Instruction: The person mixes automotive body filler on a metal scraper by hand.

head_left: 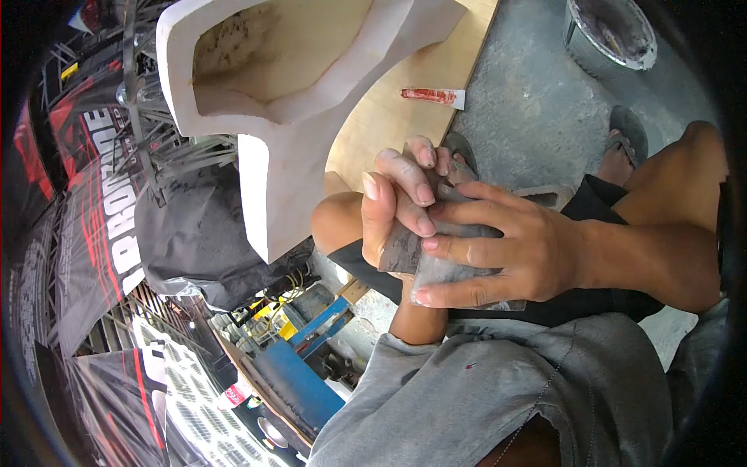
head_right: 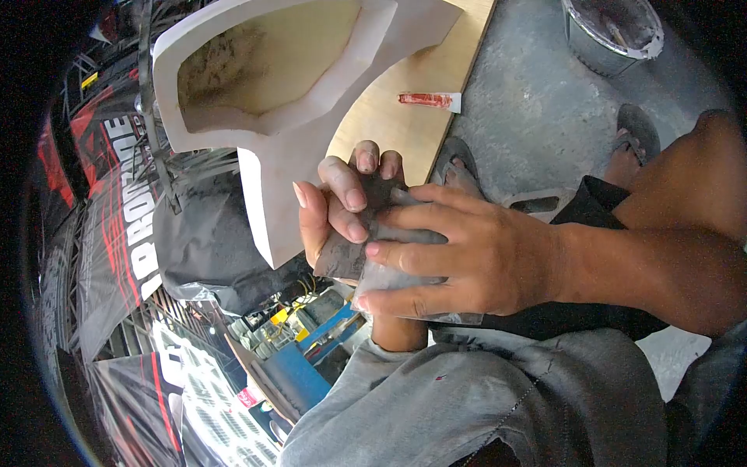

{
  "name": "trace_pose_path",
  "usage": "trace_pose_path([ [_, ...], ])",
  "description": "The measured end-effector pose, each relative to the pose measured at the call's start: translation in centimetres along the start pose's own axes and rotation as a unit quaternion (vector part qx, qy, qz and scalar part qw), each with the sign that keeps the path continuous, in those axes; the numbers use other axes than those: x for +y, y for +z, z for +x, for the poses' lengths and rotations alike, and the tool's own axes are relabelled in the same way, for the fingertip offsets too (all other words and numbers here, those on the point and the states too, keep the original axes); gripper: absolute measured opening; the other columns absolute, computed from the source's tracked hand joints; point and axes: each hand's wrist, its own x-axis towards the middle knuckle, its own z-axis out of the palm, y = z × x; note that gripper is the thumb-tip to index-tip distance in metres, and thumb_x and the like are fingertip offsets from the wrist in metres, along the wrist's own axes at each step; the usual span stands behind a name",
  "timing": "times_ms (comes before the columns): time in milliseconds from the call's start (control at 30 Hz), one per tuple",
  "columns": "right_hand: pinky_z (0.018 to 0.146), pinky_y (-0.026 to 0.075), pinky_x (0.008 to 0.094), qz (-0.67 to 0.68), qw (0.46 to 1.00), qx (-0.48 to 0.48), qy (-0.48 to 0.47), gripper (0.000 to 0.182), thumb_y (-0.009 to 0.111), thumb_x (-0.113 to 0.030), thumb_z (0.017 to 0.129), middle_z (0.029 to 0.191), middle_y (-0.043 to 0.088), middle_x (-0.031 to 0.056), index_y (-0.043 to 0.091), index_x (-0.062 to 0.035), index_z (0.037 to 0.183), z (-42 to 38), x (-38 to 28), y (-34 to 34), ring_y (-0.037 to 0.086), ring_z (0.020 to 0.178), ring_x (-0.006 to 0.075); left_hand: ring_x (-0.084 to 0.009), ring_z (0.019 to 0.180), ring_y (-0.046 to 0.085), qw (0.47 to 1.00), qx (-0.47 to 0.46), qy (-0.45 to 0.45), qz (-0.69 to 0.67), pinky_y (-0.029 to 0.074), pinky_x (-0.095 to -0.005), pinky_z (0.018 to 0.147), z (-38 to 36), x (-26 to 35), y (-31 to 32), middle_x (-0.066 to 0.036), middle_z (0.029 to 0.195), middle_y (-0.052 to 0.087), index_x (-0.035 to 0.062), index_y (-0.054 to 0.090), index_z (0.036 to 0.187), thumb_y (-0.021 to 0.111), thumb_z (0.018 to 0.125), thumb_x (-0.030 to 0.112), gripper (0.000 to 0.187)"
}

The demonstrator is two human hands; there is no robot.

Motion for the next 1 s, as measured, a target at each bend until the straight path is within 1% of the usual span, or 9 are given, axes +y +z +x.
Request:
trace_pose_path([
  [100, 0.093, 0.05, 0.044, 0.027, 1.0, 0.003, 0.0, 0.034, 0.064, -0.024, 0.088, 0.113, 0.064, 0.0062, 0.071, -0.0247, 0.121, -0.1, -0.1, 0.0, 0.061, 0.11, 0.0267, -0.0197, 0.103, 0.042, 0.998, -0.031, 0.021, 0.05, 0.037, -0.0361, 0.094, -0.3, -0.1, -0.5, 0.0, 0.08, 0.051, 0.0136, 0.054, 0.051, 0.034, 0.108, 0.028, 0.063],
  [233, 0.09, 0.052, 0.0423, 0.062, 0.998, 0.016, 0.018, 0.036, 0.067, -0.022, 0.086, 0.112, 0.064, 0.0066, 0.071, -0.0222, 0.122, -0.1, -0.5, 0.1, 0.06, 0.109, 0.0273, -0.0202, 0.101, 0.041, 0.995, -0.026, 0.041, 0.087, 0.037, -0.0364, 0.091, -0.9, -0.1, -0.6, -0.001, 0.08, 0.051, 0.0128, 0.053, 0.052, 0.034, 0.107, 0.027, 0.06],
  [300, 0.102, 0.05, 0.051, 0.094, 0.995, -0.012, 0.042, 0.035, 0.07, -0.017, 0.085, 0.119, 0.062, 0.0084, 0.073, -0.0227, 0.12, -0.2, -0.8, -0.2, 0.059, 0.111, 0.0311, -0.0207, 0.1, 0.04, 0.99, -0.021, 0.056, 0.127, 0.036, -0.0362, 0.089, -0.9, 0.0, -0.4, -0.002, 0.081, 0.051, 0.0114, 0.053, 0.053, 0.035, 0.106, 0.026, 0.058],
  [333, 0.102, 0.05, 0.051, 0.093, 0.995, -0.012, 0.043, 0.035, 0.07, -0.017, 0.085, 0.119, 0.062, 0.0084, 0.073, -0.0227, 0.12, -0.3, -0.9, -0.3, 0.059, 0.111, 0.0311, -0.0207, 0.1, 0.04, 0.99, -0.02, 0.055, 0.126, 0.036, -0.0362, 0.089, -0.9, -0.1, -0.4, -0.002, 0.081, 0.051, 0.0114, 0.053, 0.053, 0.035, 0.106, 0.026, 0.058],
  [500, 0.097, 0.054, 0.0462, 0.122, 0.989, -0.013, 0.087, 0.038, 0.07, -0.015, 0.085, 0.116, 0.062, 0.0105, 0.073, -0.02, 0.122, -0.3, -1.6, -0.6, 0.06, 0.108, 0.035, -0.0203, 0.097, 0.04, 0.975, -0.063, 0.083, 0.194, 0.035, -0.0369, 0.089, -0.8, -0.1, -0.7, -0.003, 0.081, 0.054, 0.0102, 0.054, 0.055, 0.038, 0.105, 0.025, 0.055],
  [733, 0.096, 0.053, 0.0443, 0.165, 0.979, -0.014, 0.117, 0.038, 0.069, -0.013, 0.085, 0.115, 0.062, 0.0114, 0.073, -0.0198, 0.122, -0.5, -2.1, -1.0, 0.061, 0.108, 0.0356, -0.0198, 0.087, 0.043, 0.961, -0.056, 0.126, 0.24, 0.035, -0.038, 0.089, -1.0, -0.2, -0.8, -0.004, 0.073, 0.054, 0.0087, 0.055, 0.056, 0.038, 0.104, 0.021, 0.052],
  [800, 0.096, 0.053, 0.0435, 0.19, 0.973, -0.007, 0.129, 0.038, 0.069, -0.012, 0.085, 0.115, 0.062, 0.0121, 0.073, -0.0184, 0.122, -0.5, -2.2, -0.9, 0.061, 0.108, 0.0352, -0.0195, 0.086, 0.043, 0.959, -0.078, 0.136, 0.238, 0.035, -0.0373, 0.088, -0.9, -0.2, -1.0, -0.005, 0.072, 0.054, 0.009, 0.056, 0.056, 0.038, 0.104, 0.021, 0.052],
  [933, 0.096, 0.052, 0.0421, 0.208, 0.966, 0.009, 0.154, 0.036, 0.068, -0.011, 0.086, 0.116, 0.062, 0.0134, 0.074, -0.0152, 0.121, -0.5, -2.5, -0.6, 0.061, 0.108, 0.0345, -0.0193, 0.084, 0.043, 0.969, -0.033, 0.144, 0.197, 0.035, -0.037, 0.086, -1.0, -1.1, -1.0, -0.005, 0.07, 0.053, 0.0094, 0.057, 0.057, 0.038, 0.103, 0.022, 0.052],
  [1000, 0.095, 0.051, 0.0409, 0.194, 0.965, 0.03, 0.174, 0.037, 0.067, -0.006, 0.086, 0.117, 0.062, 0.0153, 0.072, -0.0116, 0.123, -0.3, -2.8, -0.4, 0.062, 0.108, 0.0335, -0.0191, 0.081, 0.043, 0.972, -0.031, 0.119, 0.201, 0.035, -0.0375, 0.085, -1.0, -1.0, -1.6, -0.005, 0.07, 0.053, 0.0101, 0.056, 0.056, 0.037, 0.104, 0.022, 0.053],
])
